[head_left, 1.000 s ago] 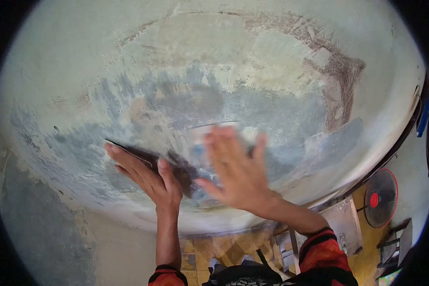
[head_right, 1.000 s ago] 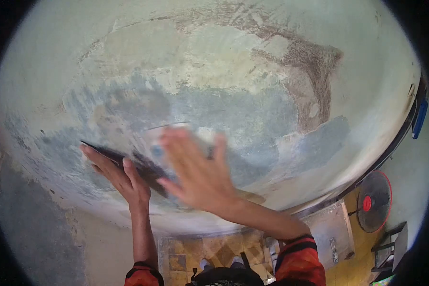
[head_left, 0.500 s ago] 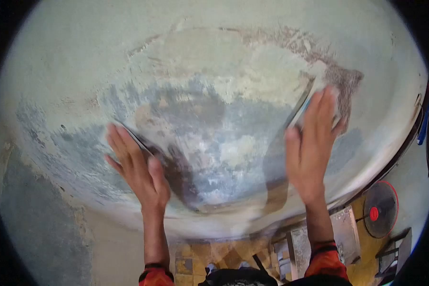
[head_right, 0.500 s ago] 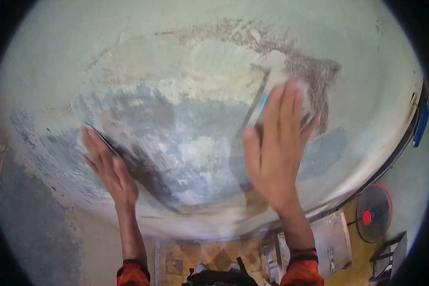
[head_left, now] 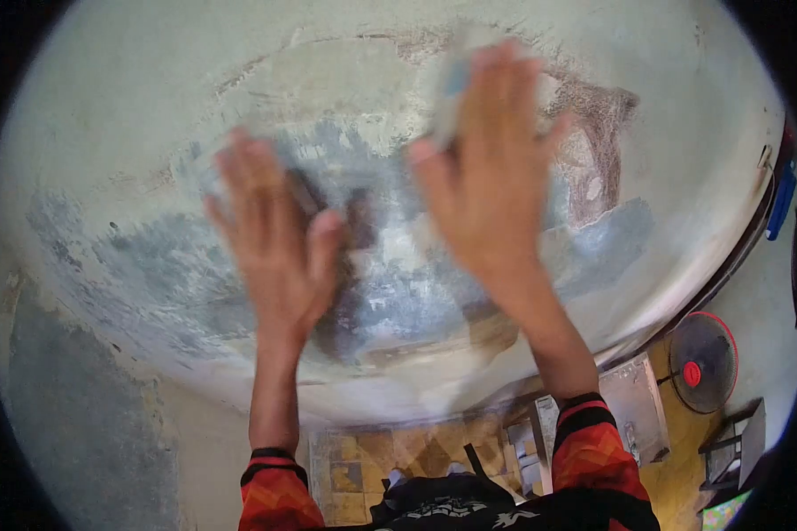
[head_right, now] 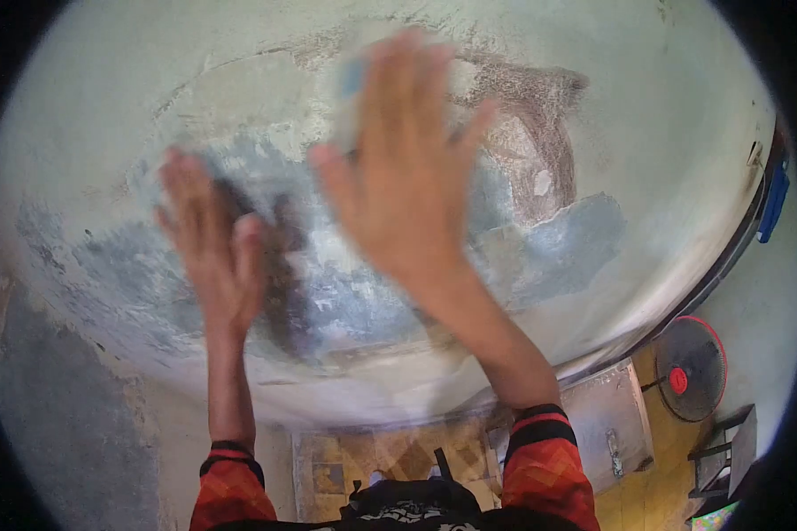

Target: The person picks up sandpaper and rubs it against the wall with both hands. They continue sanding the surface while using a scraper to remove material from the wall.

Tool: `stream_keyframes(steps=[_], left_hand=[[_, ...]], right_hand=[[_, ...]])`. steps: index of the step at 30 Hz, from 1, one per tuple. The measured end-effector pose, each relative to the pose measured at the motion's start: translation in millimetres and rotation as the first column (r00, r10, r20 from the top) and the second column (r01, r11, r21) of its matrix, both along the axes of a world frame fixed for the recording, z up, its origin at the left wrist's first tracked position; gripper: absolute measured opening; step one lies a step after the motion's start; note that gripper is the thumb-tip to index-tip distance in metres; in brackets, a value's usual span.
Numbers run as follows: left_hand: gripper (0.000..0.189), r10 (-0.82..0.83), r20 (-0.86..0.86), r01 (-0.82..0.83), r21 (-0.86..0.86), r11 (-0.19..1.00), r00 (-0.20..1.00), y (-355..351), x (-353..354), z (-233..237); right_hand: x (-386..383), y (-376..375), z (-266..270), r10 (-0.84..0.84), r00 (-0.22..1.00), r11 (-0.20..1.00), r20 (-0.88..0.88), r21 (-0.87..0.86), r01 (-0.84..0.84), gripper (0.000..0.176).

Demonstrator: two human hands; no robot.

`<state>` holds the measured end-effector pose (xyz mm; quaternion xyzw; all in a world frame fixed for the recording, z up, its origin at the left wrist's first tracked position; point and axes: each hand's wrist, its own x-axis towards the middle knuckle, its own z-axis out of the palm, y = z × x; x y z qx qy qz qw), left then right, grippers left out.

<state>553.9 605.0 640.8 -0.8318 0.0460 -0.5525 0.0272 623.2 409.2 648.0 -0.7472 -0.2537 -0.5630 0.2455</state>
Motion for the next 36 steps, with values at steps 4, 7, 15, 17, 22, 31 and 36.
stream_keyframes(steps=[4, 7, 15, 17, 22, 31, 36], left_hand=[[0.072, 0.032, -0.212, -0.030, 0.014, 0.999, 0.977, -1.3, -15.8, -40.1], [0.074, 0.100, -0.062, -0.102, -0.036, 0.994, 0.993, 53.9, -18.4, -60.3], [0.062, -0.042, -0.174, 0.042, -0.003, 0.999, 0.984, -12.4, -3.0, -31.5], [0.064, 0.072, -0.154, -0.071, 0.010, 0.997, 0.985, 22.2, -14.8, -63.1], [0.062, -0.032, -0.009, 0.032, -0.033, 0.999, 0.999, 9.2, -7.5, 6.6], [0.073, -0.021, -0.058, 0.014, -0.119, 0.993, 0.998, 34.3, -11.7, -101.6], [0.071, -0.083, 0.061, 0.092, -0.154, 0.984, 0.995, 27.6, -6.0, -107.9]], right_hand=[[-11.9, -5.8, -50.1, -0.012, 0.992, 0.965, -0.124, -0.261, -0.021, 0.071], [-1.0, -54.1, -49.1, -0.159, 0.981, 0.976, -0.112, -0.170, 0.139, 0.070], [-22.2, 16.2, -40.6, 0.044, 0.997, 0.971, -0.063, -0.234, -0.058, 0.070], [-13.9, -18.7, -57.3, -0.115, 0.988, 0.960, -0.101, -0.268, 0.085, 0.070], [1.5, -22.4, -5.7, -0.096, 0.994, 0.995, 0.055, -0.013, 0.097, 0.069], [12.2, -41.2, -16.5, -0.086, 0.995, 0.992, 0.054, 0.095, 0.080, 0.065], [-10.9, 43.0, 4.5, 0.014, 0.999, 0.997, 0.045, -0.073, -0.011, 0.062]])
